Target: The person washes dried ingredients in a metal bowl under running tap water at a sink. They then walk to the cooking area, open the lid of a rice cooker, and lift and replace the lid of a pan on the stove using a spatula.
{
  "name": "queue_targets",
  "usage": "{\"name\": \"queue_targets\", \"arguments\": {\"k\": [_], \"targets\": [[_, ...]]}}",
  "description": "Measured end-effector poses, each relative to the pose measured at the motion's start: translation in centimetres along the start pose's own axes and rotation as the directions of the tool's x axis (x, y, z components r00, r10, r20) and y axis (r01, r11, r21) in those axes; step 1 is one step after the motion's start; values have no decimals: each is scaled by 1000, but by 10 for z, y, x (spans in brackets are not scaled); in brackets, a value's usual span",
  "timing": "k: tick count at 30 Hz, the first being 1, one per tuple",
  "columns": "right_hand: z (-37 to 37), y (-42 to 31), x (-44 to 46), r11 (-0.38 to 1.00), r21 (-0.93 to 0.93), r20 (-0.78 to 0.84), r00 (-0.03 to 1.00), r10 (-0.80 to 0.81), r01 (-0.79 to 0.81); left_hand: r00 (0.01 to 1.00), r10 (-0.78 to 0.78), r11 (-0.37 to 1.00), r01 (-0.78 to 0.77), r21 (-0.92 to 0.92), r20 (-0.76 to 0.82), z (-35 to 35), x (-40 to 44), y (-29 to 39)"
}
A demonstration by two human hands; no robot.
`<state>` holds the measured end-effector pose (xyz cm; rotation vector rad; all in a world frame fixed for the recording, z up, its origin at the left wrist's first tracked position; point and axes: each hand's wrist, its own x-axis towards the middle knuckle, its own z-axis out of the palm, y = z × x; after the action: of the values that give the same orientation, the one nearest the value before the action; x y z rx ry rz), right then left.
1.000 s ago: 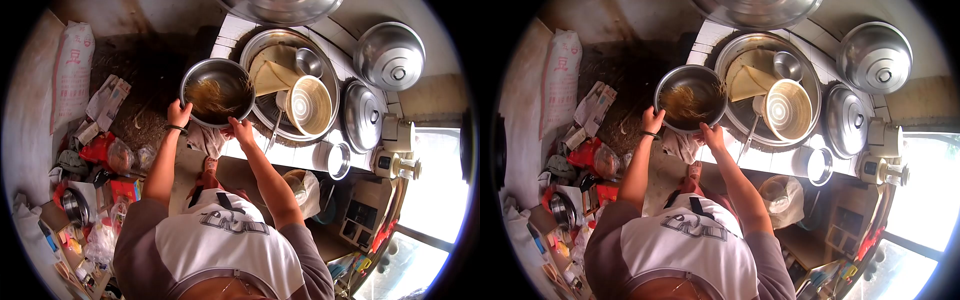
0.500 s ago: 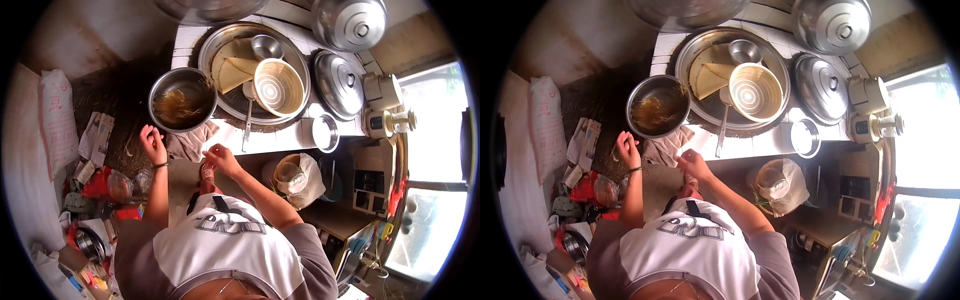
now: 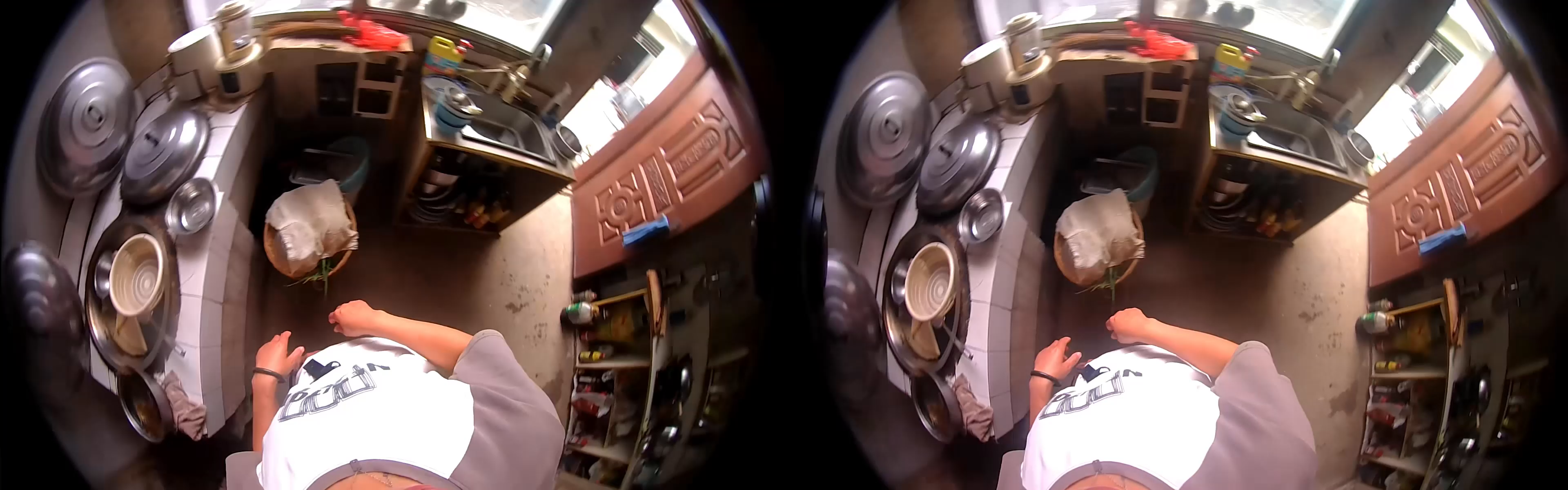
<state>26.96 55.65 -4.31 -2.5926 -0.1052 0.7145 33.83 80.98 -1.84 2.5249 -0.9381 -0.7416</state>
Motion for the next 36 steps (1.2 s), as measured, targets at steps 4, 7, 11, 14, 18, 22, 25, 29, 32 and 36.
{"name": "queue_targets", "arguments": {"k": [4,7,11,14,18,22,25,29,32,36], "targets": [[-5,91,-120,946,122,-15,953,303,-300,974,211,976,-215,46,82,26,78,102],[-8,129,-210,828,282,25,867,498,-484,876,424,875,-462,147,229,51,126,186],[-32,144,-318,744,570,-256,786,563,-348,684,641,708,-702,75,347,71,171,311],[-36,157,-370,563,825,-359,732,578,-40,557,723,605,-796,16,409,96,201,371],[9,225,-386,294,952,-293,530,796,85,485,669,526,-844,101,563,128,249,426],[14,271,-407,190,600,177,360,916,-778,459,576,543,-834,104,677,151,304,477],[17,314,-436,171,964,-85,374,923,-202,412,579,416,-891,180,704,183,367,518],[30,381,-456,31,890,-76,-81,994,-455,325,619,259,-944,205,715,200,427,621],[79,419,-470,-157,919,101,-170,980,-363,243,765,230,-968,99,596,216,452,707],[197,421,-462,-433,881,397,-203,895,-189,100,815,160,-986,-56,571,243,474,780]]}}
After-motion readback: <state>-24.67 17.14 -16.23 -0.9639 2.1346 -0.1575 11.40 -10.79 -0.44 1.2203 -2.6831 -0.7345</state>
